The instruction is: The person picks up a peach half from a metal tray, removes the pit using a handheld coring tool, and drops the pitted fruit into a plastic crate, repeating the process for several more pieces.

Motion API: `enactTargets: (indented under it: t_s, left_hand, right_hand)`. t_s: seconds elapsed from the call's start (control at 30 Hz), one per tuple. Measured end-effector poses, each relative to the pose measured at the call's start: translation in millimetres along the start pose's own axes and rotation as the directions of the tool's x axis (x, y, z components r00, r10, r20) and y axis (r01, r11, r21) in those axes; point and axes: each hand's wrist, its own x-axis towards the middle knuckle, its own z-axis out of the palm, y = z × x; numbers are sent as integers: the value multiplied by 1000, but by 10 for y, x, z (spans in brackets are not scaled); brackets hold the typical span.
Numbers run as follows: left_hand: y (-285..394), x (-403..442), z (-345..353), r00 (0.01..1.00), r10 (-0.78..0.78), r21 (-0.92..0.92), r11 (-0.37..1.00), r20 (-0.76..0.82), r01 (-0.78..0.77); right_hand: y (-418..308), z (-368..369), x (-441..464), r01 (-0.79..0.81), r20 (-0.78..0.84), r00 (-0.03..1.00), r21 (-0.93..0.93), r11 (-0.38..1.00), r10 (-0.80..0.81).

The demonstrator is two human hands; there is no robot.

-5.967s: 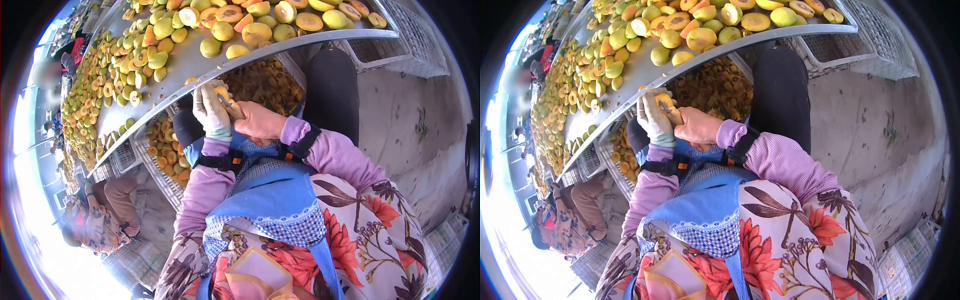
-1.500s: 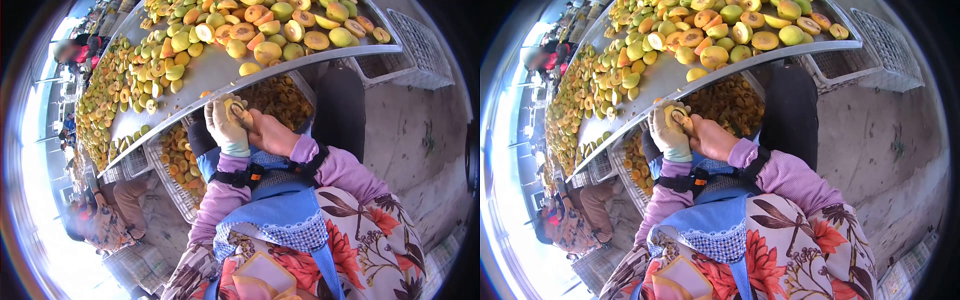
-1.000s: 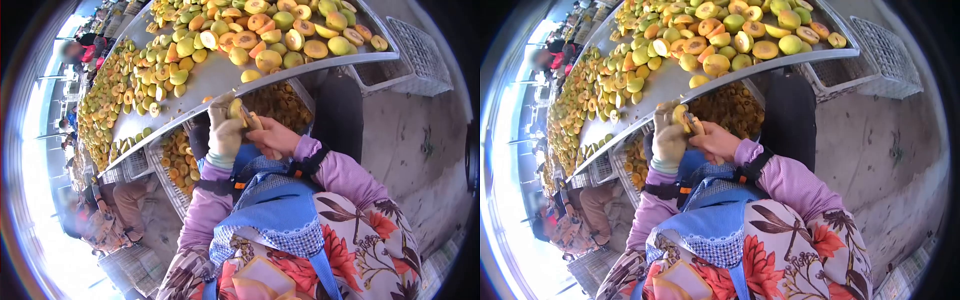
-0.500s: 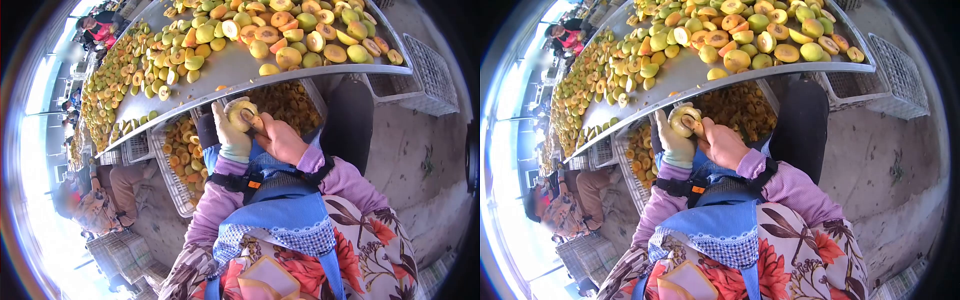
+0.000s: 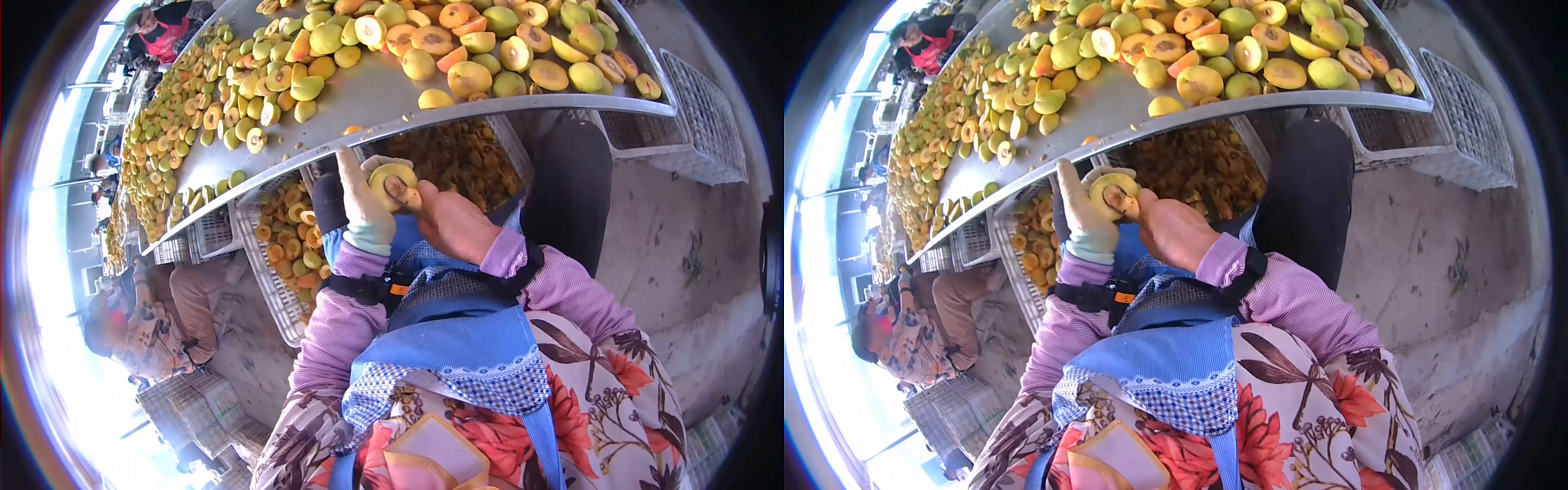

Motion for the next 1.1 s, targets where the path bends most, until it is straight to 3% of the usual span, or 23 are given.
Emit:
enactTargets:
  t_s: [0.07,0.1,0.2,0.27,0.33,0.37,0.47,0.5,0.57,0.6,0.67,0.77,0.8,0.87,0.9,1.0,1.03,1.07,1.1]
  left_hand:
    - [83,39,-119,976,-165,88,984,145,153]
    - [224,98,-216,898,-325,258,933,298,252]
    - [177,-31,-10,974,-166,13,986,153,166]
    - [-90,-128,65,970,238,-110,967,48,-231]
    - [-299,-199,93,950,311,-144,939,-38,-313]
    - [-275,-212,110,948,289,-35,955,-131,-296]
    - [-65,-221,109,994,93,-68,993,-56,-96]
    - [-48,-128,69,999,-48,-133,990,-7,47]
    - [58,-85,82,999,-28,27,999,39,27]
    - [97,-76,109,998,-26,107,994,65,18]
    - [85,-105,152,997,52,84,995,53,-57]
    - [7,-67,153,994,108,95,989,16,-109]
    - [-23,-45,108,989,139,177,973,52,-146]
    - [-56,-27,45,973,195,330,916,125,-226]
    - [-49,-41,56,966,223,369,894,127,-255]
    - [-74,-28,33,926,328,519,767,189,-378]
    - [-69,-11,65,956,277,547,788,98,-284]
    - [-66,56,61,990,133,353,925,43,-140]
    - [-82,127,38,999,-27,133,991,18,25]
  right_hand:
    - [31,7,-15,1,41,999,43,999,-2]
    - [72,-7,-13,16,51,998,83,996,-20]
    - [154,-52,67,22,73,997,196,980,-37]
    - [194,-60,107,54,69,995,271,961,-76]
    - [234,-1,107,120,67,986,350,929,-153]
    - [152,-62,65,78,134,983,315,946,-126]
    - [29,-75,-3,12,127,991,178,984,-35]
    - [4,-76,-13,-21,126,992,158,987,1]
    - [-31,-96,-8,-82,121,990,113,990,68]
    - [-2,-105,7,-29,105,994,168,985,11]
    - [128,-95,28,73,74,993,273,959,-97]
    - [241,-53,74,232,35,971,102,967,-237]
    - [216,-104,79,74,173,979,195,978,-108]
    - [102,-291,100,-268,466,879,303,915,103]
    - [78,-382,89,-333,532,841,374,865,93]
    - [150,-359,148,-309,562,826,376,874,50]
    - [117,-310,145,-247,445,887,227,942,125]
    - [268,-168,197,-14,267,962,236,972,-51]
    - [535,108,264,214,87,968,200,956,-235]
